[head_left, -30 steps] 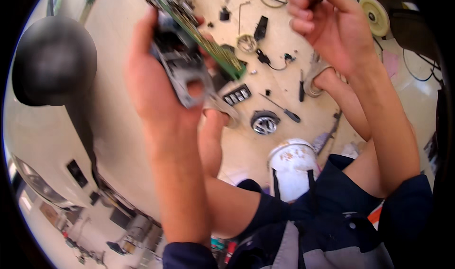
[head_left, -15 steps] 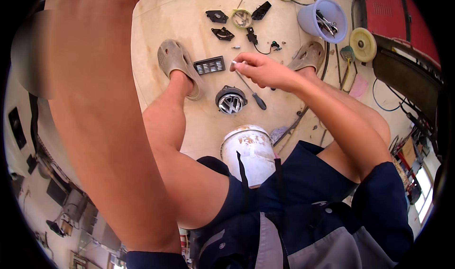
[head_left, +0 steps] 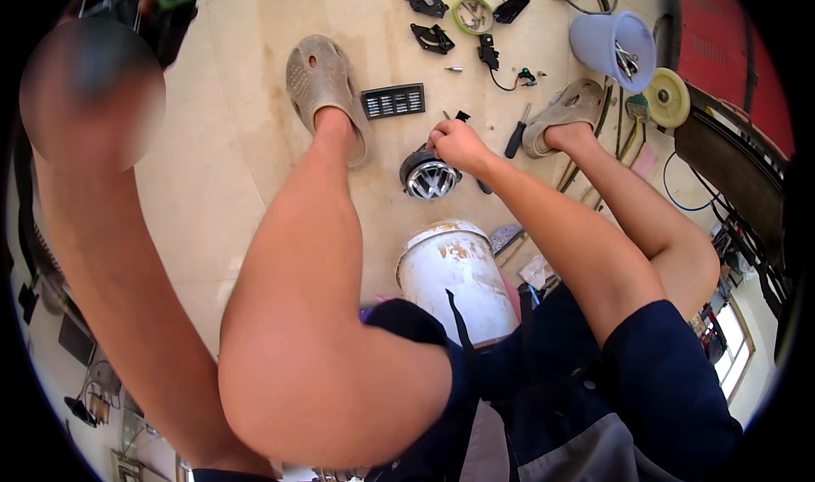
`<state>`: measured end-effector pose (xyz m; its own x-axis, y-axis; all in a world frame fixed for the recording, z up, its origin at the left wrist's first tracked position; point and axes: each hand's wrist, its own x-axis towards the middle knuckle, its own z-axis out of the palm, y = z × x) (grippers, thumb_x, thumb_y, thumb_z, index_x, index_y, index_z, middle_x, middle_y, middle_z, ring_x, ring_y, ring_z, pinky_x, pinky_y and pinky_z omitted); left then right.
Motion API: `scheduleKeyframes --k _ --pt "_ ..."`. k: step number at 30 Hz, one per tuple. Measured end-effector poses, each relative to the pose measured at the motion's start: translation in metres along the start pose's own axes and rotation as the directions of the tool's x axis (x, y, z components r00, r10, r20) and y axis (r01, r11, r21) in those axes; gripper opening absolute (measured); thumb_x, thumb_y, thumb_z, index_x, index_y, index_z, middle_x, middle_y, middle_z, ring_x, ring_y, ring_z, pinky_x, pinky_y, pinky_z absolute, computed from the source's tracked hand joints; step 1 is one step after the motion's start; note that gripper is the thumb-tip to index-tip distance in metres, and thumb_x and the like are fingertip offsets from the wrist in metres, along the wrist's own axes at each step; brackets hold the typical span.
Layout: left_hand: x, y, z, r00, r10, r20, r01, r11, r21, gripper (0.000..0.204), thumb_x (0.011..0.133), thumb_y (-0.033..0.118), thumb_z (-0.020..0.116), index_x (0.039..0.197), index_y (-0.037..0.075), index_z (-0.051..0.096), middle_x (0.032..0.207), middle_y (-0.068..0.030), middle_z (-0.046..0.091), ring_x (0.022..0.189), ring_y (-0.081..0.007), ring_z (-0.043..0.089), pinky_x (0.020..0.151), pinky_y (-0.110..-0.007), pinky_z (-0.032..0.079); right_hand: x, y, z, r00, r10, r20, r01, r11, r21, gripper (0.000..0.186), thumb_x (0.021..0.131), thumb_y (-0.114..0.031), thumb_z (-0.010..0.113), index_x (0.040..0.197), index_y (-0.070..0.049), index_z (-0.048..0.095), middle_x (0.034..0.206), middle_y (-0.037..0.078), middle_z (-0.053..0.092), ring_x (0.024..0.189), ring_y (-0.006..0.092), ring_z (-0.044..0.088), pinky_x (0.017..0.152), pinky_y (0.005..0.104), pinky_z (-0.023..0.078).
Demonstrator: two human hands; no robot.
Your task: The person disassembles an electronic component by removing screws with a screwdriver and prying the circuit board away from the metal housing by hand.
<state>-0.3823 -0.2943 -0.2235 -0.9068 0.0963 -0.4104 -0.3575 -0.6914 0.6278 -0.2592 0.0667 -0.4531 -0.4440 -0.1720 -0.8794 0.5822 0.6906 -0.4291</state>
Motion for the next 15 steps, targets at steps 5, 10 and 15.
scheduleKeyframes --k 5,10,15 --pt "0.006 -0.048 -0.057 0.989 -0.039 -0.141 0.051 0.996 0.079 0.045 0.101 0.019 0.038 0.132 -0.014 0.037 0.119 -0.0227 0.051 0.089 -0.0262 0.058 0.079 -0.034 0.054 0.028 0.007 0.028 0.99 0.096 -0.101 -0.088 0.993 0.085 0.031 0.097 -0.023 0.05 0.089 0.002 0.067 0.09 0.015 0.069 0.086 0.0278 0.064 0.082 0.037 0.048" --pt "0.021 -0.116 -0.091 0.974 -0.137 -0.181 0.139 0.99 -0.002 0.047 0.1 0.024 0.04 0.131 -0.012 0.039 0.115 -0.0187 0.053 0.081 -0.0212 0.056 0.069 -0.03 0.056 0.052 0.012 0.039 0.971 0.234 0.053 -0.231 0.85 0.474 0.03 0.101 -0.024 0.048 0.089 -0.003 0.066 0.072 -0.001 0.054 0.058 0.0064 0.044 0.05 0.0247 0.037" --pt "0.024 -0.154 -0.117 0.971 -0.139 -0.192 0.073 0.945 -0.317 0.045 0.099 0.028 0.044 0.121 -0.011 0.051 0.106 -0.0199 0.059 0.075 -0.0248 0.061 0.061 -0.034 0.053 0.059 -0.005 0.047 0.965 0.24 0.1 -0.252 0.767 0.589 0.018 0.101 -0.022 0.051 0.1 -0.005 0.056 0.088 0.005 0.064 0.05 0.0041 0.032 0.042 0.0215 0.027"
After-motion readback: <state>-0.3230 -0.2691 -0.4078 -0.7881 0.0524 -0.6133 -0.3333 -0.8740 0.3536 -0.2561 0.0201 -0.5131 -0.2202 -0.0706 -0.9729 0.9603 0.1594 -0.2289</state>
